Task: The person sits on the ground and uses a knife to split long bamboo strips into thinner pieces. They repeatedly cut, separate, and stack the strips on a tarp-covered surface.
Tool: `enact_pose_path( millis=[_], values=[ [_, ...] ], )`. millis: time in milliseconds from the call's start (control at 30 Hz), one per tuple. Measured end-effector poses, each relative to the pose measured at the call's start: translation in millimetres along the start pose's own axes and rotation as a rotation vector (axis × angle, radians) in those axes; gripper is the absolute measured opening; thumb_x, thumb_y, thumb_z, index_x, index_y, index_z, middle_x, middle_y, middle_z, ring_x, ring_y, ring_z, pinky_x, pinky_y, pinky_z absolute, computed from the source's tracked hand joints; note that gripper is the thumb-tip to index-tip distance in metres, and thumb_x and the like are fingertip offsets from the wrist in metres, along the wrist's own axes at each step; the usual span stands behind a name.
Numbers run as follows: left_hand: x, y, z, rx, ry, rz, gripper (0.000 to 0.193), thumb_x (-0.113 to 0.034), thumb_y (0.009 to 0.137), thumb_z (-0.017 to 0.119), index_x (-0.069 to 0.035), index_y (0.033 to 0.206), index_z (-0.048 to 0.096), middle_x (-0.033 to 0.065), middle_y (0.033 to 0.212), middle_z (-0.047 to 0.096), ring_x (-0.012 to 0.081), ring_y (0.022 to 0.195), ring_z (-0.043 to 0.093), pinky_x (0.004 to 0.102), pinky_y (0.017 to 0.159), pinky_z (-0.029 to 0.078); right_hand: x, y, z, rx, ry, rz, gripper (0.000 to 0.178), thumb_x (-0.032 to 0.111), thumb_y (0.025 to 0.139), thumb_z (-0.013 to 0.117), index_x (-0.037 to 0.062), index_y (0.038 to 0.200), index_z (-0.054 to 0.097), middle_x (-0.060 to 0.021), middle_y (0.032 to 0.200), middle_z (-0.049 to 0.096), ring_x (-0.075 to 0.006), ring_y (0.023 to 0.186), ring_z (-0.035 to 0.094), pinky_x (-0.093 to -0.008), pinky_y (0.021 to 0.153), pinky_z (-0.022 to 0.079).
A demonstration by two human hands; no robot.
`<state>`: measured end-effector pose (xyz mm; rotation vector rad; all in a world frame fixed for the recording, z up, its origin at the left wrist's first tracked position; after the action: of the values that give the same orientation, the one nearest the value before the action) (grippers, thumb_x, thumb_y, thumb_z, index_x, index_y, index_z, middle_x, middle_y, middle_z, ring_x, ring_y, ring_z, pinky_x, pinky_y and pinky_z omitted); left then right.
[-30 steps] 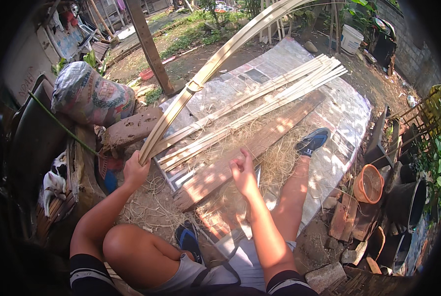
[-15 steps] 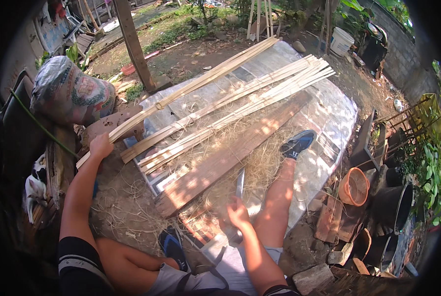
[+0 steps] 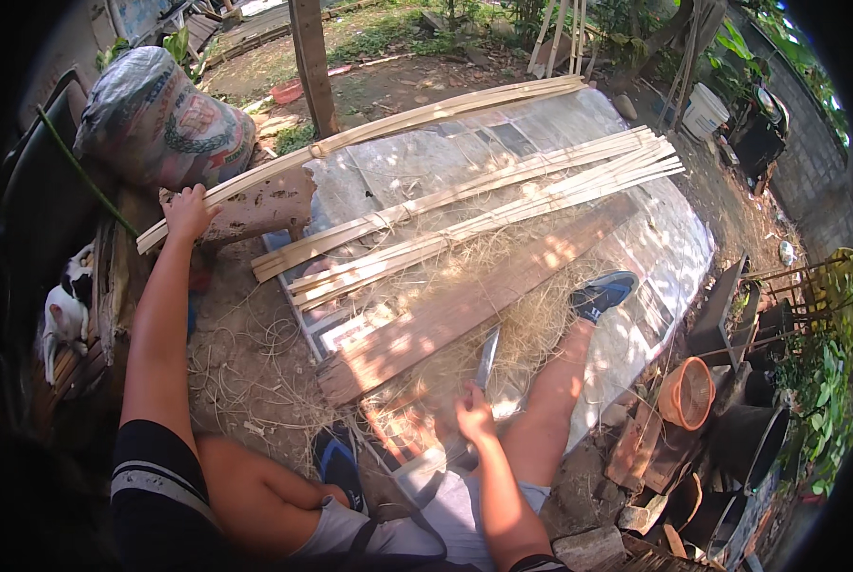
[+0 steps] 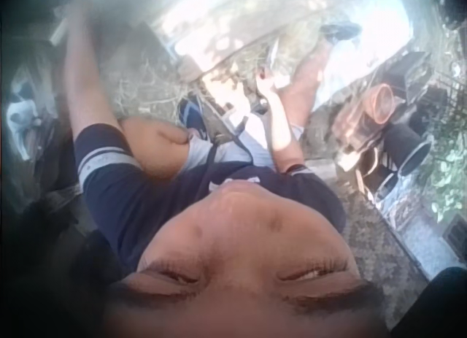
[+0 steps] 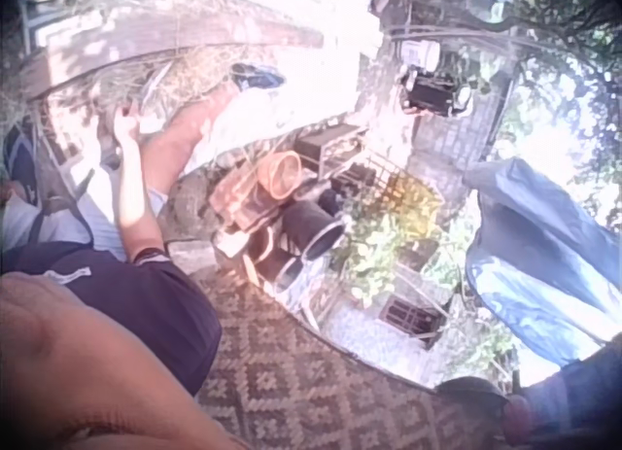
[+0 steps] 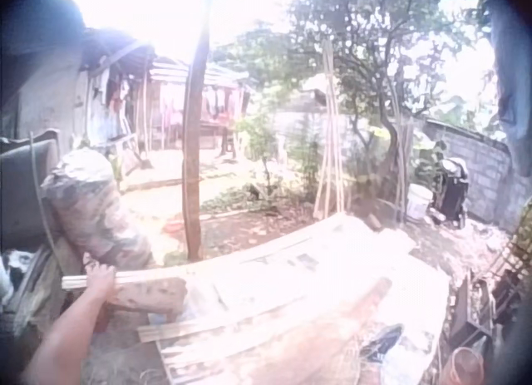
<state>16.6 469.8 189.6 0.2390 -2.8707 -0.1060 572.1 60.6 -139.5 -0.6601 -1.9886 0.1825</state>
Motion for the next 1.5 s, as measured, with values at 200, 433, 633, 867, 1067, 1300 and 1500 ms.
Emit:
enact_pose_path(
  millis=[200, 433, 633, 867, 1067, 1300, 1500],
  values=[
    [3, -5, 24, 0.073, -0.005, 0.007, 0.058, -0.053, 0.085, 0.075, -0.019, 0.131, 0.066, 0.009, 0.137, 0.061, 0.0307, 0.133, 0.054, 0.055, 0.107, 0.042, -5, 3, -2, 0.013, -0.02, -0.011, 0.045, 0.025, 0.096, 0.068, 0.0031, 0.135, 0.06, -0.01, 0.095, 0.072, -0.0172, 0.085, 0.067, -0.0322, 0.081, 0.054],
    [75, -37, 20, 0.091, -0.173, -0.058, 0.046, -0.051, 0.087, 0.071, -0.016, 0.118, 0.074, 0.0125, 0.118, 0.073, 0.0343, 0.117, 0.066, 0.0503, 0.098, 0.051, 17, -5, 3, 0.09, -0.045, -0.022, 0.042, 0.027, 0.097, 0.068, 0.0054, 0.133, 0.062, -0.0084, 0.095, 0.071, -0.0165, 0.083, 0.065, -0.0328, 0.078, 0.053],
    [127, -124, -16, -0.024, -0.582, 0.157, 0.037, -0.036, 0.092, 0.072, -0.005, 0.112, 0.072, 0.0173, 0.106, 0.072, 0.0328, 0.102, 0.068, 0.0409, 0.089, 0.053, 10, -16, 25, 0.197, -0.073, -0.032, 0.038, 0.024, 0.099, 0.065, 0.004, 0.131, 0.063, -0.0061, 0.093, 0.07, -0.0141, 0.082, 0.064, -0.0308, 0.074, 0.052],
    [163, -369, 71, 0.223, -0.311, 0.192, 0.036, -0.034, 0.09, 0.074, -0.008, 0.115, 0.068, 0.0115, 0.112, 0.068, 0.0354, 0.109, 0.064, 0.0458, 0.092, 0.052, -21, 9, 32, 0.24, 0.121, -0.064, 0.028, 0.018, 0.104, 0.061, 0.0001, 0.125, 0.063, 0.0006, 0.085, 0.064, -0.0071, 0.072, 0.057, -0.0235, 0.064, 0.047],
    [193, -572, 218, 0.609, -0.42, -0.054, 0.069, -0.041, 0.092, 0.065, -0.011, 0.151, 0.044, 0.0196, 0.156, 0.043, 0.0385, 0.145, 0.039, 0.0469, 0.113, 0.041, -4, -11, 22, 0.285, 0.024, -0.07, 0.031, 0.021, 0.104, 0.06, 0.003, 0.13, 0.063, -0.0003, 0.089, 0.067, -0.0072, 0.076, 0.059, -0.0233, 0.067, 0.048],
    [201, -664, 291, 0.657, 0.008, 0.207, 0.133, -0.055, 0.056, 0.093, -0.026, 0.164, 0.02, 0.0126, 0.172, 0.009, 0.0362, 0.158, 0.011, 0.0528, 0.125, 0.022, 6, -35, 27, 0.316, -0.068, -0.171, 0.034, 0.027, 0.102, 0.062, 0.0028, 0.125, 0.064, -0.006, 0.092, 0.072, -0.0136, 0.085, 0.067, -0.0306, 0.08, 0.053],
    [190, -626, 249, 0.626, -0.143, 0.221, 0.13, -0.038, 0.054, 0.097, -0.021, 0.161, 0.026, 0.0137, 0.164, 0.029, 0.0363, 0.15, 0.03, 0.0511, 0.125, 0.025, -7, -37, 18, 0.273, -0.133, -0.191, 0.035, 0.029, 0.101, 0.062, 0.0052, 0.127, 0.064, -0.0047, 0.094, 0.073, -0.0151, 0.088, 0.069, -0.0313, 0.084, 0.054]
  ],
)
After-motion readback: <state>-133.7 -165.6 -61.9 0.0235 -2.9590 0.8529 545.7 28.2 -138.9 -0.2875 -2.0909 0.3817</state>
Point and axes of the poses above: each hand's wrist, its own y-axis towards the middle knuckle, its own z-axis out of the palm, x = y × z, the point moved 9 cm from there along y, towards the middle knuckle
